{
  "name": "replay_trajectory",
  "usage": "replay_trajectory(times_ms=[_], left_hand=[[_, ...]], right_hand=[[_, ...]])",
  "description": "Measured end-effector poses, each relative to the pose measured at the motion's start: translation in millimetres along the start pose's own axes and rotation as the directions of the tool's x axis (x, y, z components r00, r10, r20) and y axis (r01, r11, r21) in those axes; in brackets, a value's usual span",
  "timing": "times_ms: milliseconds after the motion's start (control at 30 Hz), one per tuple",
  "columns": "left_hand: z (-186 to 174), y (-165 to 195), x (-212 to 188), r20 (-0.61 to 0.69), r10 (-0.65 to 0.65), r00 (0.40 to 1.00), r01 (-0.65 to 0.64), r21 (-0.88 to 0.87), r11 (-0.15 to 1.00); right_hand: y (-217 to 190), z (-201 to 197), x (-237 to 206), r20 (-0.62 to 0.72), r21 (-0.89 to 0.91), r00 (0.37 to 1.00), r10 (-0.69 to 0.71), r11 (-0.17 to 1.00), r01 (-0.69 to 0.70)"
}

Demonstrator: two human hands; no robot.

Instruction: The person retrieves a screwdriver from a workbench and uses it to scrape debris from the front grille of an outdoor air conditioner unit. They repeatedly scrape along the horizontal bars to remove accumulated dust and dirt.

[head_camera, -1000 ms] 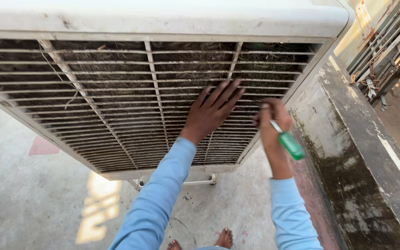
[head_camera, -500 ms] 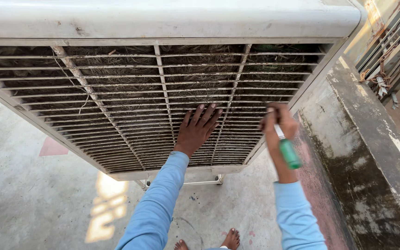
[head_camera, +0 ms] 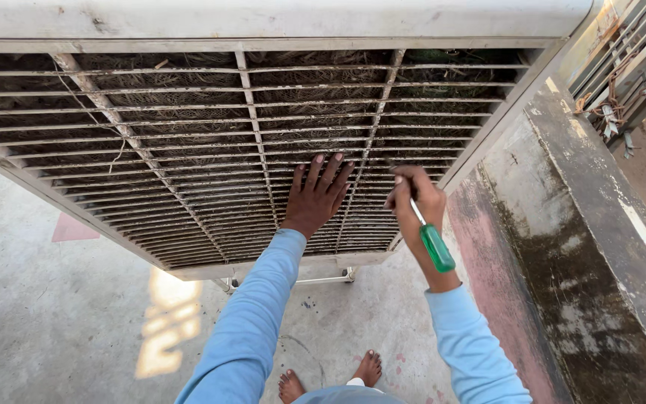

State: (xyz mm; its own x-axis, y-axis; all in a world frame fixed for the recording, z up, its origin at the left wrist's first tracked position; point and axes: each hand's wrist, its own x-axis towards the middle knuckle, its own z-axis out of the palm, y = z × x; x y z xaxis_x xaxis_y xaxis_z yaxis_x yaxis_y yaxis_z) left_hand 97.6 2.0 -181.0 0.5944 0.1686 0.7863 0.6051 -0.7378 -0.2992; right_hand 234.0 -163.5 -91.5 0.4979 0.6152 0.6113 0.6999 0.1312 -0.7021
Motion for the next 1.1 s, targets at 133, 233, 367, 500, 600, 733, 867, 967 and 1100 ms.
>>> replay_trajectory(times_ms=[133,233,367,500,600,733,867,967,1100], left_hand=[[-1.1,2.7,0.2,0.015,-0.022,1.000,0.022,-0.035,0.999],[-2.8,8.6,0.2,0.000,-0.044,0.999,0.044,-0.076,0.996],[-2.7,17.0,2.3,-0.015,-0.094,0.995,0.091,-0.136,0.987],[-6.1,16.7,2.0,0.000,-0.115,0.993,0.114,-0.141,0.983],[-11.0,12.7,-0.7,0.092,-0.096,0.991,0.109,-0.151,0.982],[-19.1,10.8,-2.8,0.116,-0.090,0.989,0.105,-0.129,0.986],[-20.5,15.6,-1.1,0.115,-0.096,0.989,0.112,-0.142,0.983],[-16.5,20.5,2.0,0.075,-0.104,0.992,0.113,-0.126,0.986],[-12.8,20.4,3.4,0.032,-0.118,0.993,0.121,-0.137,0.983]], right_hand=[[11.6,-48.6,12.1,-0.108,0.009,0.993,0.047,0.999,-0.046],[9.9,-79.9,4.7,-0.164,0.007,0.985,0.060,0.998,-0.060],[-1.4,-56.5,-8.1,-0.138,-0.032,0.990,-0.010,0.999,0.006],[-3.3,-7.4,-0.8,-0.002,0.049,0.999,-0.036,0.998,0.036],[6.7,-4.2,10.6,-0.009,0.065,1.000,0.019,0.998,-0.018],[24.9,-43.5,18.8,-0.151,0.186,0.977,0.154,0.975,-0.125],[27.3,-83.7,13.7,-0.179,0.249,0.961,0.208,0.955,-0.161],[13.8,-78.9,5.0,-0.217,0.046,0.971,0.102,0.994,-0.095],[-7.7,-38.7,-1.4,-0.064,0.158,0.998,0.018,0.987,-0.008]])
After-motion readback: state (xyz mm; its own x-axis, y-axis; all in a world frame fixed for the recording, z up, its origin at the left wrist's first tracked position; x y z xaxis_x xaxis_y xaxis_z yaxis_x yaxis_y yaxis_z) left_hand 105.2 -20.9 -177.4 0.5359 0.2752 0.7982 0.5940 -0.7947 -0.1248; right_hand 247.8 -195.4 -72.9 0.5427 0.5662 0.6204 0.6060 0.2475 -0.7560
